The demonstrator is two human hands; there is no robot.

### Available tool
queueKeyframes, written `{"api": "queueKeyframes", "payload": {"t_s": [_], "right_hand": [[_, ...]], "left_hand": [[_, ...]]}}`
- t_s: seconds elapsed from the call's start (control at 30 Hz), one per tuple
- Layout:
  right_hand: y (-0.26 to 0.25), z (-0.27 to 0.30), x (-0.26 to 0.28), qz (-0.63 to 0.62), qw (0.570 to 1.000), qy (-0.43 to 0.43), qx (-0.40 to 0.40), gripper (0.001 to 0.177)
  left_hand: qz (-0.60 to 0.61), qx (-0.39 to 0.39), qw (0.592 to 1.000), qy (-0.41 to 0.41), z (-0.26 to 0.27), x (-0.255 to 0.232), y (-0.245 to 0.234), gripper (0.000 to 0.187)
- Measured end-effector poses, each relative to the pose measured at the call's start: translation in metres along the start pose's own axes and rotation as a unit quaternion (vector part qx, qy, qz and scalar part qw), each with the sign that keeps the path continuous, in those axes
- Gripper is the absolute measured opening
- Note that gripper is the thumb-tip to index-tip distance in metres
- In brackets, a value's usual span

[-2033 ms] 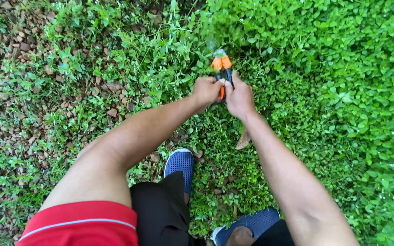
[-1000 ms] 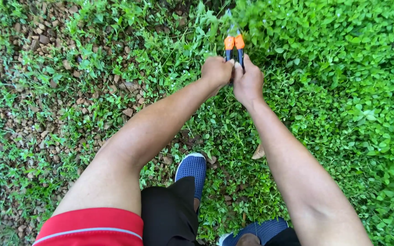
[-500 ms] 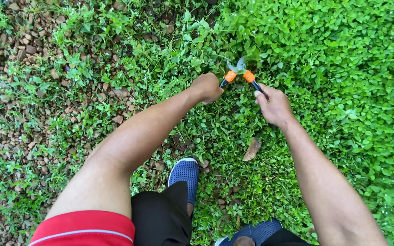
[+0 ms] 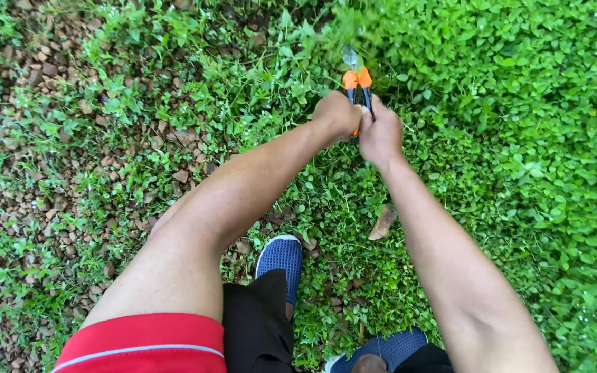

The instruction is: The person uses hand shears to trim a low, dense hedge along a garden edge. They repeatedly snip the foliage, moving along the hedge line and adjusting their stance as they work. Cut plant material falls to the ground beneath the hedge.

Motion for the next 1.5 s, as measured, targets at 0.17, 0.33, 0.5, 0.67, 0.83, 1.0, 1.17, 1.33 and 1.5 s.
{"api": "queueKeyframes", "payload": {"t_s": [0.17, 0.33, 0.5, 0.67, 0.83, 1.0, 1.17, 1.33, 1.5], "right_hand": [[-0.028, 0.023, 0.001, -0.007, 0.999, -0.026, 0.030, 0.036], [-0.069, 0.040, -0.046, 0.044, 0.993, 0.052, 0.098, 0.040], [-0.092, 0.030, -0.091, 0.112, 0.988, 0.078, 0.071, 0.036], [-0.087, 0.010, -0.100, 0.129, 0.983, 0.116, 0.064, 0.036], [-0.048, 0.006, -0.058, 0.080, 0.992, 0.087, 0.049, 0.028], [-0.032, 0.024, -0.013, -0.050, 0.998, 0.032, 0.004, 0.032], [-0.083, 0.051, -0.077, 0.007, 1.000, 0.004, 0.012, 0.032], [-0.119, 0.053, -0.120, 0.035, 0.996, 0.076, 0.040, 0.035], [-0.136, 0.032, -0.148, 0.072, 0.991, 0.115, 0.001, 0.031]], "left_hand": [[-0.105, 0.060, 0.992, 0.026, -0.006, 0.049, 0.007, 0.049], [-0.146, 0.123, 0.980, 0.055, -0.022, 0.079, 0.032, 0.033], [-0.164, 0.156, 0.967, 0.114, -0.032, 0.048, 0.054, 0.042], [-0.159, 0.160, 0.969, 0.102, -0.046, 0.049, 0.058, 0.039], [-0.155, 0.096, 0.981, 0.070, -0.054, 0.042, 0.048, 0.042], [0.025, 0.024, 0.999, -0.008, -0.008, 0.013, 0.042, 0.028], [-0.076, 0.114, 0.990, 0.035, 0.001, 0.039, 0.061, 0.026], [-0.172, 0.149, 0.966, 0.125, -0.019, 0.010, 0.089, 0.030], [-0.186, 0.127, 0.969, 0.103, -0.054, 0.005, 0.118, 0.040]]}}
Point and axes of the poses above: each hand's wrist, its own z-axis away from the middle knuckle, its own y-axis out of the palm, x = y × z, the point moved 9 cm from there along -z, towards the middle knuckle, and after that the axes turned 10 degrees about y, right-handed, at the moved point
